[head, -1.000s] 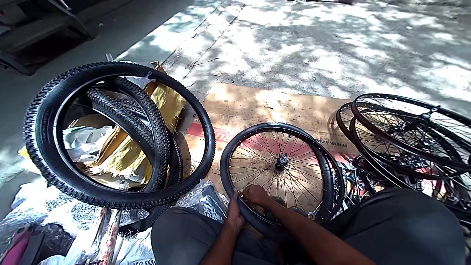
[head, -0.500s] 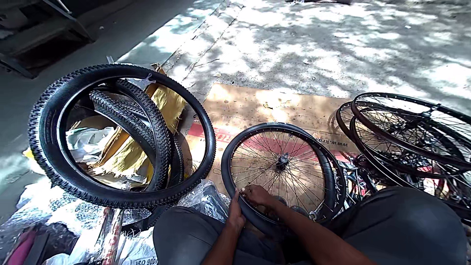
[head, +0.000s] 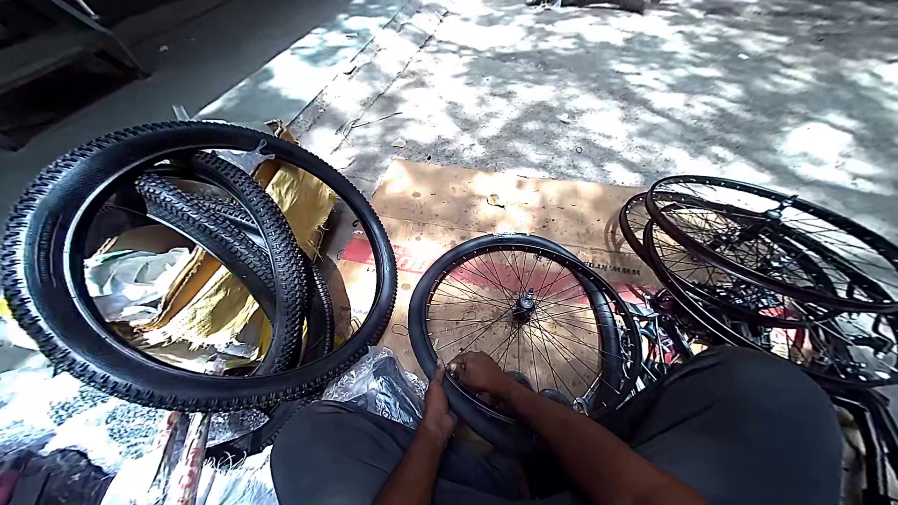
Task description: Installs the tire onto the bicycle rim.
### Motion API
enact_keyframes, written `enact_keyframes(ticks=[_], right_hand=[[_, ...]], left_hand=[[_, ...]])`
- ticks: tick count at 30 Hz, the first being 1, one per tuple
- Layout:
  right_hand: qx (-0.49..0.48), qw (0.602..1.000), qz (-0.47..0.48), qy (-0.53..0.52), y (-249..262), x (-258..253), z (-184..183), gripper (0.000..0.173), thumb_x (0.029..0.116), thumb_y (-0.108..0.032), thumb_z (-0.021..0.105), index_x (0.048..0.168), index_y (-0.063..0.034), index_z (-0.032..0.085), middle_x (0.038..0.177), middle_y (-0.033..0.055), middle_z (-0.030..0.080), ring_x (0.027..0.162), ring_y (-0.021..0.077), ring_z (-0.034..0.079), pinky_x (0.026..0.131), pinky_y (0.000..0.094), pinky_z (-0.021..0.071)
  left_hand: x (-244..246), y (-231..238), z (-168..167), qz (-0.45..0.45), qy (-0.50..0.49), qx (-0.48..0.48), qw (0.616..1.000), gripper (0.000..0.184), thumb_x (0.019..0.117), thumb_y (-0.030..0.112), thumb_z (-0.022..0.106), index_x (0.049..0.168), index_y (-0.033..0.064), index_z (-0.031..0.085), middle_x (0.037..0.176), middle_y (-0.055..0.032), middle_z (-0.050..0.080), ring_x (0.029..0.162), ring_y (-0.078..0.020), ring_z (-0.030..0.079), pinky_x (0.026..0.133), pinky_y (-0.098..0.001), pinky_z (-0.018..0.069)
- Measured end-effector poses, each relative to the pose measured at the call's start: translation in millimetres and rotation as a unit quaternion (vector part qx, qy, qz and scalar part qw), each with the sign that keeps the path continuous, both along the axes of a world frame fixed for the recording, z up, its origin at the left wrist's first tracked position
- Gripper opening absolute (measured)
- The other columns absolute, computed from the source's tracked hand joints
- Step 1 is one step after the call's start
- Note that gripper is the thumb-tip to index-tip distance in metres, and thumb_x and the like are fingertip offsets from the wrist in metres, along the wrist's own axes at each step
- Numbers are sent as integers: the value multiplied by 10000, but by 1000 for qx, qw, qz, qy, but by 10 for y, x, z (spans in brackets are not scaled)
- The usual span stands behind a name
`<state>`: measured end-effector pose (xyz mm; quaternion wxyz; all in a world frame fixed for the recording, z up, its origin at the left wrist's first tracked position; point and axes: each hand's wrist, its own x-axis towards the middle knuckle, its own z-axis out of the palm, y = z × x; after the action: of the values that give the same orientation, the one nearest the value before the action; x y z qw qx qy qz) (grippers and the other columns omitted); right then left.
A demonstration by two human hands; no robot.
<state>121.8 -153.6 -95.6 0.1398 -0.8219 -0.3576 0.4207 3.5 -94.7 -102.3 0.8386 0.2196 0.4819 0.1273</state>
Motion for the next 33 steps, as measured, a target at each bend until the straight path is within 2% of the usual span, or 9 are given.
enact_keyframes(ticks=[3,6,16,18,21,25,29,31,33], right_hand=[[-18,1000,-14,-11,27,-34,15,538,1071,-491,391,1024,-80,735,1040,173,723,1036,348,686,897,584,513],[43,999,9,23,-49,-22,-49,345,1060,-355,484,1199,-117,692,1010,154,726,956,322,703,876,553,537],[-11,999,9,-35,5,-106,28,529,1069,-503,377,1065,-100,720,1061,166,724,1072,342,683,915,577,516],[37,995,86,-17,-103,-64,105,431,1060,-429,472,1267,-108,671,1181,201,693,1134,378,657,976,589,497],[20,969,245,-34,-292,78,576,580,1020,-390,616,1526,-148,469,1459,235,504,1231,418,588,994,603,492],[37,954,292,-49,-899,590,1585,460,1019,-363,647,1405,-116,604,1285,181,646,1142,352,649,995,557,505],[4,993,104,-49,-1951,1495,2486,263,1042,-360,608,1070,-133,738,893,36,719,831,174,679,824,450,543],[-30,997,-9,-68,-2647,1886,2582,360,1061,-372,567,869,-118,735,773,26,699,725,163,659,729,438,534],[-35,991,-95,-84,-3334,1958,2341,354,1051,-317,596,821,-84,733,736,65,691,686,199,649,682,463,525]], left_hand=[[-3,8,6,1,0,3,1000,470,1095,434,403,1316,49,559,1143,-181,676,1042,-296,673,889,-514,569],[-45,25,-18,7,7,2,1000,483,1089,452,409,1286,43,573,1087,-181,679,980,-293,679,847,-505,578],[-31,38,2,-7,69,29,997,475,1080,422,473,1325,29,574,1191,-189,676,1088,-297,668,921,-516,560],[-38,82,-31,-5,125,66,990,443,1072,374,526,1287,-9,586,1138,-206,672,1022,-303,670,885,-502,563],[-59,154,14,-15,206,125,970,396,1065,288,569,1277,-46,593,1187,-242,649,1070,-328,648,925,-510,538],[-49,147,73,-36,256,162,952,366,1018,236,655,1228,-63,627,1197,-253,651,1104,-350,640,951,-525,524],[-93,171,2,-30,208,145,967,345,976,191,688,1211,-55,631,1134,-236,670,1027,-337,660,887,-529,549],[-100,189,-15,-32,181,156,971,322,971,125,662,1240,-42,604,1103,-228,665,979,-320,659,835,-508,554],[-123,208,-18,-46,149,179,971,466,969,67,636,1406,5,486,1187,-237,630,1023,-319,647,849,-503,557]])
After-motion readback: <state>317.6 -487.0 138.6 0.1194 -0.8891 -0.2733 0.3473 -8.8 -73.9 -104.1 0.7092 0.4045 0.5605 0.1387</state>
